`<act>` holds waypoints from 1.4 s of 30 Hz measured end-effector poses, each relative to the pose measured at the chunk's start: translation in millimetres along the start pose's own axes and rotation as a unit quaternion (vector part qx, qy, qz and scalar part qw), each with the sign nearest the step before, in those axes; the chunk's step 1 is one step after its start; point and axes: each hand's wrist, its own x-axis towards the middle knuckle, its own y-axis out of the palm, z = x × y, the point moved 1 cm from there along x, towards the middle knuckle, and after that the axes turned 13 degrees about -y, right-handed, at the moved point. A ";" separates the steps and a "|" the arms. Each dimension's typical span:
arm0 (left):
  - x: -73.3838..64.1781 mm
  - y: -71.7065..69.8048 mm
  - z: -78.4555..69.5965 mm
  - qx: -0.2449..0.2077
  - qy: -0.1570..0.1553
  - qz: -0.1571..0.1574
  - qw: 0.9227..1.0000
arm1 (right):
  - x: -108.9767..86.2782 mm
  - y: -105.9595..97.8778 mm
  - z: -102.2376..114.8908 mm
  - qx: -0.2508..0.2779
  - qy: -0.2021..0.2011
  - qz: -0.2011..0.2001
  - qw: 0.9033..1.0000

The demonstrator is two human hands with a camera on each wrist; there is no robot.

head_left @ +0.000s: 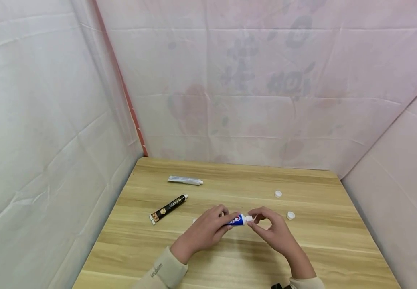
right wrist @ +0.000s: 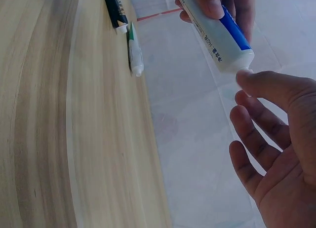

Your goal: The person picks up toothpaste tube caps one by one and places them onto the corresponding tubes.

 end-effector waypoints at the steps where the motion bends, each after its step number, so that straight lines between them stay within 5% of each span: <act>1: 0.3 0.0 0.2 -0.001 -0.001 0.000 1.000 | 0.6 -0.6 0.2 -0.001 0.002 0.000 1.000; 9: 1.5 -2.0 0.6 -0.006 0.005 -0.003 1.000 | 2.3 -1.7 -0.2 -0.009 0.007 0.007 1.000; 24: -3.0 -0.9 1.2 -0.006 -0.002 0.003 1.000 | 1.4 4.4 -3.0 0.059 0.108 0.066 0.990; 42: -2.9 -6.5 -0.5 -0.021 -0.011 0.006 1.000 | -3.2 1.5 -4.0 0.058 0.081 0.017 0.995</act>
